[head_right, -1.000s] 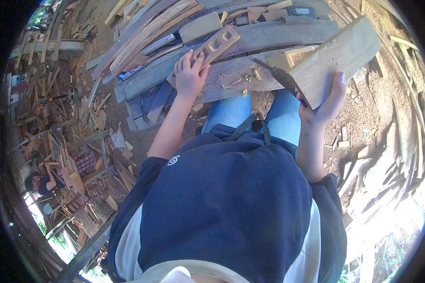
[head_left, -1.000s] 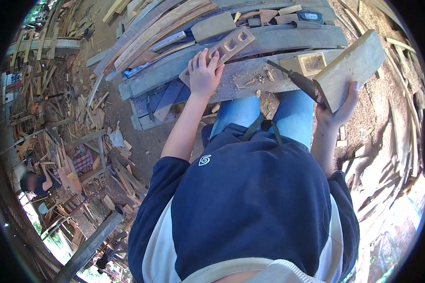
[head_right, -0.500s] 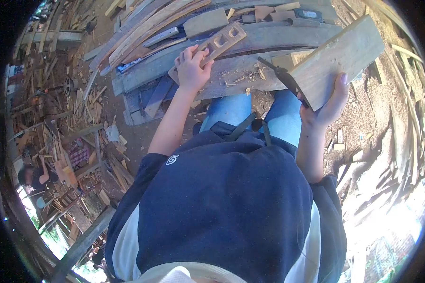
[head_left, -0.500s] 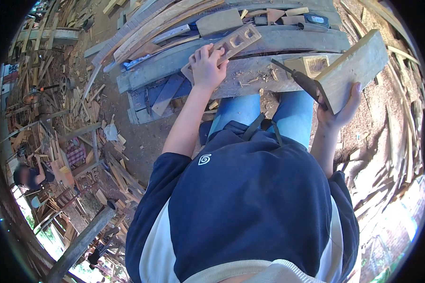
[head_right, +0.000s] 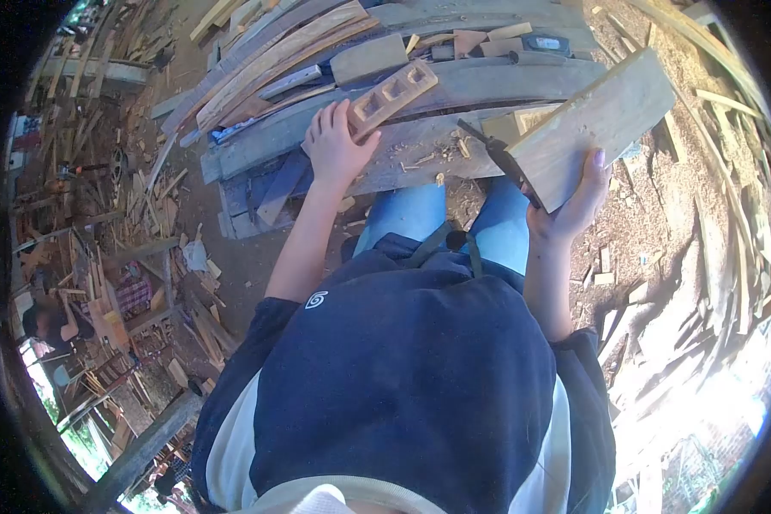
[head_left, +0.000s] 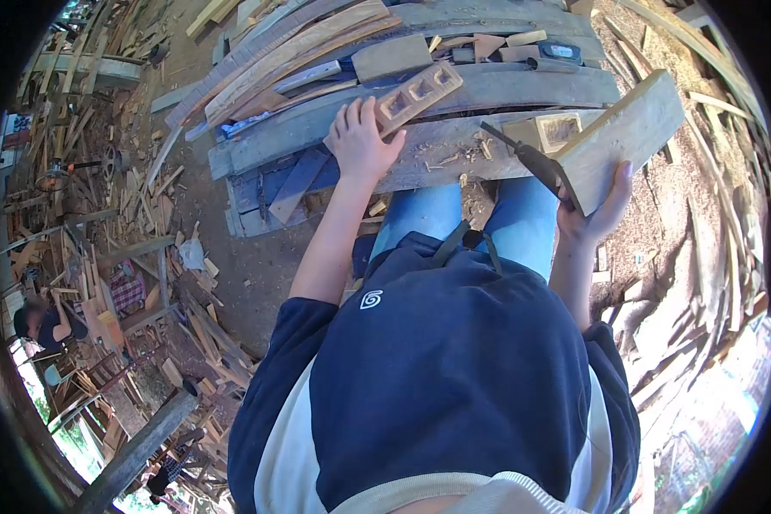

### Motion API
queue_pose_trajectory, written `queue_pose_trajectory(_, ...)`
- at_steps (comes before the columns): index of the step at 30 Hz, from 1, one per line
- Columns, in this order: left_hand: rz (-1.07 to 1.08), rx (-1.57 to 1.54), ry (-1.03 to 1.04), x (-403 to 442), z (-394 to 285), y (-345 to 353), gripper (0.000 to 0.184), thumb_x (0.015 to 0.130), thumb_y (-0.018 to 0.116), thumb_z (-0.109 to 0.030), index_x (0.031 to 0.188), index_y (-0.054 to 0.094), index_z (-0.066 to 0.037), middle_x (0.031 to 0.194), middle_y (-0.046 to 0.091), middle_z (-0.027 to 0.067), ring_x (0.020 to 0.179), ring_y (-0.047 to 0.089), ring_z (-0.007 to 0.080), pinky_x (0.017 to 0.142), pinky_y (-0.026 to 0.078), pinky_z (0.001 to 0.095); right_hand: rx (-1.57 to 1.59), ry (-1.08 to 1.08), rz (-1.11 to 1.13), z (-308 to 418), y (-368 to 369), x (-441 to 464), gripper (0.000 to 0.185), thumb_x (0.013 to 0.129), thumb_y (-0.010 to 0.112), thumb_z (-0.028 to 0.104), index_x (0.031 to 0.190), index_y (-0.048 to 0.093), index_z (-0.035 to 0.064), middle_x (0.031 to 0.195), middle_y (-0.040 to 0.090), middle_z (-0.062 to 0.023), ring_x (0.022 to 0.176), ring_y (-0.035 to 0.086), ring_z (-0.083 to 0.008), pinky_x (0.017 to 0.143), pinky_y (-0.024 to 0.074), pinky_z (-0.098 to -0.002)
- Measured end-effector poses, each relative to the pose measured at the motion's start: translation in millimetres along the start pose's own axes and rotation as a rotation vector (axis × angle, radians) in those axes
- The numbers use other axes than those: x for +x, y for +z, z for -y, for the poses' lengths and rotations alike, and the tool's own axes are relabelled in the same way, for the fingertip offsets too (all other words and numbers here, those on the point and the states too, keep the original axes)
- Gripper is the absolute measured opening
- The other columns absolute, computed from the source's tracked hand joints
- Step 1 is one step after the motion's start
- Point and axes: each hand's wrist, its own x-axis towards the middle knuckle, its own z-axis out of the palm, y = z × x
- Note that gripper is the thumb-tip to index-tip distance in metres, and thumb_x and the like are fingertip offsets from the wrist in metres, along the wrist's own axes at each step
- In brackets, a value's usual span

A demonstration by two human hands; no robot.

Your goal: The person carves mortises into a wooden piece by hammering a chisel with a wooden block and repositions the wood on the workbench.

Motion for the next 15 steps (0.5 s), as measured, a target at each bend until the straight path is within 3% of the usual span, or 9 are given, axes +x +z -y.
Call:
queue_pose_trajectory(2,-0.012,0.126,-0.050,-4.1,3.1,-3.8,0.073,0.073,0.078,-0.046,0.132,0.051,-0.012,0.122,0.058,0.0127,0.116,0.054,0.0338,0.099,0.040,0.0475,0.027,0.014,0.022,-0.8,-3.2,3.8,0.054,0.092,0.053,0.049,0.109,0.050,-0.0027,0.069,0.059,-0.0113,0.044,0.054,-0.0171,0.038,0.0420,-0.0241)
queue_pose_trajectory(5,0.088,-0.001,-0.141,-5.0,-2.0,-16.5,0.074,0.070,0.078,-0.054,0.123,0.054,-0.009,0.118,0.058,0.0154,0.111,0.056,0.0338,0.094,0.044,0.0475,-0.002,-0.017,-0.014,2.0,-1.2,4.2,0.052,0.093,0.052,0.049,0.104,0.051,-0.0021,0.065,0.057,-0.0111,0.043,0.053,-0.0178,0.040,0.0411,-0.0249)
queue_pose_trajectory(7,0.330,0.030,-0.340,-1.4,-28.2,-27.1,0.074,0.067,0.077,-0.062,0.110,0.056,-0.005,0.112,0.058,0.0176,0.105,0.058,0.0331,0.090,0.047,0.0454,0.010,-0.013,0.032,0.4,-5.3,7.1,0.052,0.093,0.051,0.049,0.101,0.052,-0.0020,0.063,0.056,-0.0109,0.043,0.052,-0.0179,0.041,0.0405,-0.0255)
queue_pose_trajectory(8,0.290,0.097,-0.306,-5.6,-42.9,-23.0,0.077,0.067,0.075,-0.067,0.102,0.053,-0.001,0.106,0.060,0.0202,0.098,0.063,0.0335,0.083,0.052,0.0437,0.022,-0.008,0.076,-0.8,-6.7,7.5,0.052,0.093,0.050,0.050,0.098,0.053,-0.0019,0.061,0.055,-0.0108,0.042,0.050,-0.0180,0.041,0.0400,-0.0261)
queue_pose_trajectory(12,0.422,-0.047,-0.419,-12.4,-88.6,-11.0,0.084,0.070,0.074,-0.065,0.109,0.045,0.004,0.103,0.059,0.0205,0.091,0.067,0.0339,0.073,0.057,0.0424,-0.027,-0.024,0.044,-7.0,-8.8,6.1,0.052,0.093,0.048,0.050,0.094,0.053,-0.0020,0.061,0.054,-0.0112,0.042,0.049,-0.0179,0.043,0.0398,-0.0274)
queue_pose_trajectory(15,0.513,-0.078,-0.451,-9.5,-101.5,-10.8,0.086,0.074,0.072,-0.062,0.113,0.037,0.006,0.096,0.063,0.0201,0.078,0.071,0.0342,0.062,0.059,0.0398,-0.178,-0.208,-0.049,-19.5,-27.9,11.9,0.052,0.094,0.047,0.049,0.096,0.052,-0.0027,0.061,0.054,-0.0118,0.042,0.049,-0.0181,0.044,0.0414,-0.0289)
